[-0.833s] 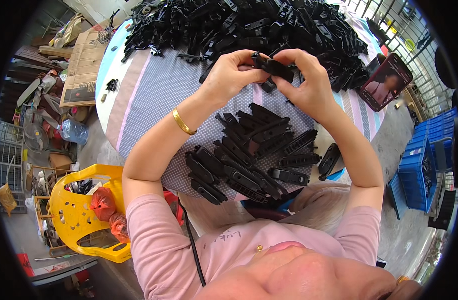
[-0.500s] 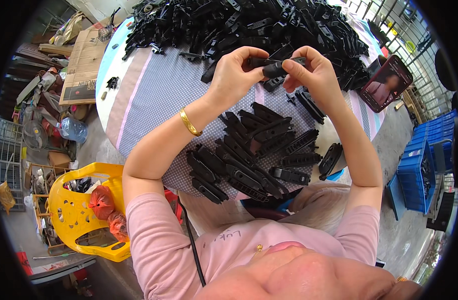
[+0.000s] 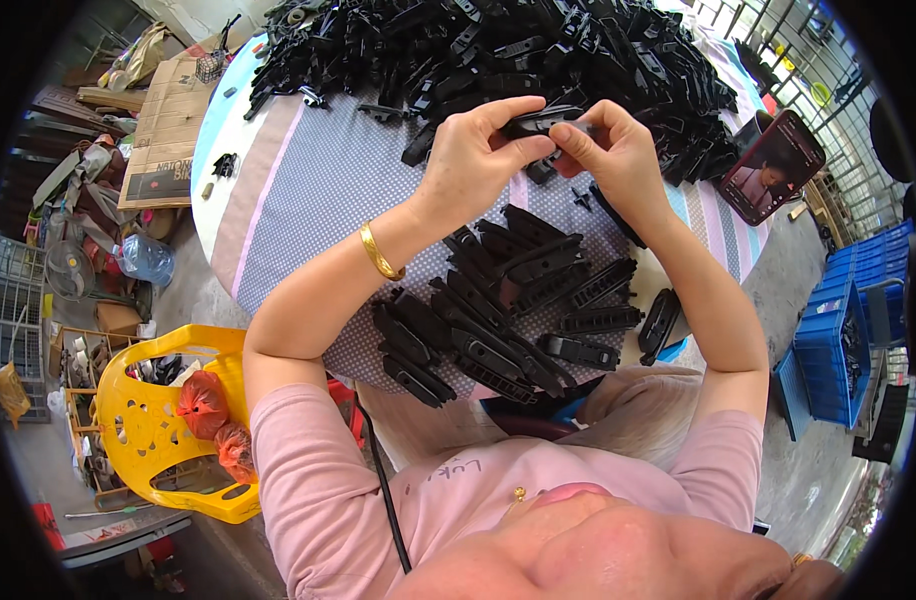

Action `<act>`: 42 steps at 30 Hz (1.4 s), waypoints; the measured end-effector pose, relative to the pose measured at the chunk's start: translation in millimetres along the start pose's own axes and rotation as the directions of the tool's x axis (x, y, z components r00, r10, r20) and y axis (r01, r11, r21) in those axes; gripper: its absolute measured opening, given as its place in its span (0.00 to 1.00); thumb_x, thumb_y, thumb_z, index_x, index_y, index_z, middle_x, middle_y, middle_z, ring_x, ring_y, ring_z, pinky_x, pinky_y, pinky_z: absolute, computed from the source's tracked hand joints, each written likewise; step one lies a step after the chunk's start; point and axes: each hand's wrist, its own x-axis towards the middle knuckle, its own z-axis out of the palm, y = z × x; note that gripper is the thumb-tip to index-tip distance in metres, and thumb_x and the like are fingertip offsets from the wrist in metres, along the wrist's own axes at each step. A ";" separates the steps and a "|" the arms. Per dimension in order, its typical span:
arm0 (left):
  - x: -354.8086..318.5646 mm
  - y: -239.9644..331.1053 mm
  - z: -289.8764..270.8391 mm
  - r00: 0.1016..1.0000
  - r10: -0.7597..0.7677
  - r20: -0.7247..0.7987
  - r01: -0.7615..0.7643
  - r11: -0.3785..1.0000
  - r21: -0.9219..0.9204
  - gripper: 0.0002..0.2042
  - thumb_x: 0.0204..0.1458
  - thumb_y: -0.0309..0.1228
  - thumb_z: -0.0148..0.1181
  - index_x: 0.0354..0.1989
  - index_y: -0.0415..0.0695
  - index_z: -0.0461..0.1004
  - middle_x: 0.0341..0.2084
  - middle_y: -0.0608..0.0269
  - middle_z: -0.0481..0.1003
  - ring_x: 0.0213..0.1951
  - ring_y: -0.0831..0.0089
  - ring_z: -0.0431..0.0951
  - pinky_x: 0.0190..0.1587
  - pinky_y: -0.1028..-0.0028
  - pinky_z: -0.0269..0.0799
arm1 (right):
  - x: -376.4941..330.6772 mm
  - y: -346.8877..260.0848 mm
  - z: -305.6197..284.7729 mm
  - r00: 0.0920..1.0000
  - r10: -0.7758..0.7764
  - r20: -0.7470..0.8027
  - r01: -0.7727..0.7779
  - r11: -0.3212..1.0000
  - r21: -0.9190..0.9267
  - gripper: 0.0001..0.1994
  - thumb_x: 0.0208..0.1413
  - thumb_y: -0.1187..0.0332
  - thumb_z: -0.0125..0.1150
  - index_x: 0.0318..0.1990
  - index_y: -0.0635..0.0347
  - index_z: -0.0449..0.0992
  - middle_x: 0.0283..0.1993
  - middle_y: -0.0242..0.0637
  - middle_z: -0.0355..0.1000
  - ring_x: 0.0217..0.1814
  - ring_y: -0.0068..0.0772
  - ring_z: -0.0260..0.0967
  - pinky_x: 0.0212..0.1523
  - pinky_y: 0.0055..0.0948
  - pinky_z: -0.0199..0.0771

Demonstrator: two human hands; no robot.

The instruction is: Sorting and inspecting black plastic claw hair clips at a factory workstation.

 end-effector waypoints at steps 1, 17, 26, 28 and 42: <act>1.0 -1.4 -2.4 1.000 0.005 0.002 -0.005 1.000 0.002 0.18 0.46 0.26 0.63 0.47 0.37 0.71 0.28 0.62 0.78 0.27 0.84 0.74 0.31 0.83 0.71 | 0.4 0.8 -1.8 0.997 -0.074 -0.013 0.069 0.972 -0.223 0.17 0.47 0.60 0.66 0.36 0.63 0.69 0.31 0.36 0.73 0.30 0.22 0.72 0.31 0.18 0.71; 2.5 4.6 -15.7 0.951 0.265 0.160 -0.305 0.892 0.332 0.15 0.42 0.28 0.64 0.39 0.38 0.74 0.26 0.54 0.76 0.25 0.71 0.76 0.30 0.76 0.72 | 2.2 -4.3 -19.5 0.785 -0.512 0.350 0.599 0.483 -0.638 0.17 0.40 0.69 0.68 0.39 0.66 0.74 0.34 0.42 0.73 0.37 0.39 0.70 0.41 0.30 0.69; 38.1 -29.0 -100.4 0.954 0.058 0.295 -0.245 0.720 0.649 0.13 0.45 0.25 0.60 0.42 0.41 0.74 0.38 0.61 0.72 0.36 0.71 0.73 0.41 0.75 0.70 | -1.2 -6.4 -19.7 0.795 -0.143 0.589 0.486 0.731 -0.479 0.14 0.41 0.68 0.67 0.35 0.66 0.75 0.33 0.37 0.70 0.33 0.32 0.67 0.35 0.27 0.67; 36.4 -52.5 -125.1 0.972 0.073 0.224 -0.230 0.500 0.835 0.13 0.45 0.25 0.60 0.41 0.40 0.74 0.40 0.60 0.71 0.37 0.67 0.74 0.42 0.73 0.70 | -1.0 -5.3 -18.4 0.765 -0.021 0.644 0.427 0.766 -0.481 0.13 0.44 0.66 0.65 0.33 0.67 0.75 0.29 0.35 0.66 0.28 0.29 0.63 0.31 0.26 0.65; 39.9 -30.6 -118.6 0.933 -0.317 0.169 0.187 0.831 0.524 0.12 0.52 0.31 0.56 0.40 0.36 0.70 0.32 0.60 0.76 0.32 0.80 0.74 0.32 0.80 0.69 | 7.4 10.5 -21.8 0.815 -0.223 0.535 0.572 0.451 -0.685 0.12 0.42 0.74 0.61 0.38 0.63 0.73 0.38 0.38 0.69 0.44 0.39 0.64 0.44 0.31 0.68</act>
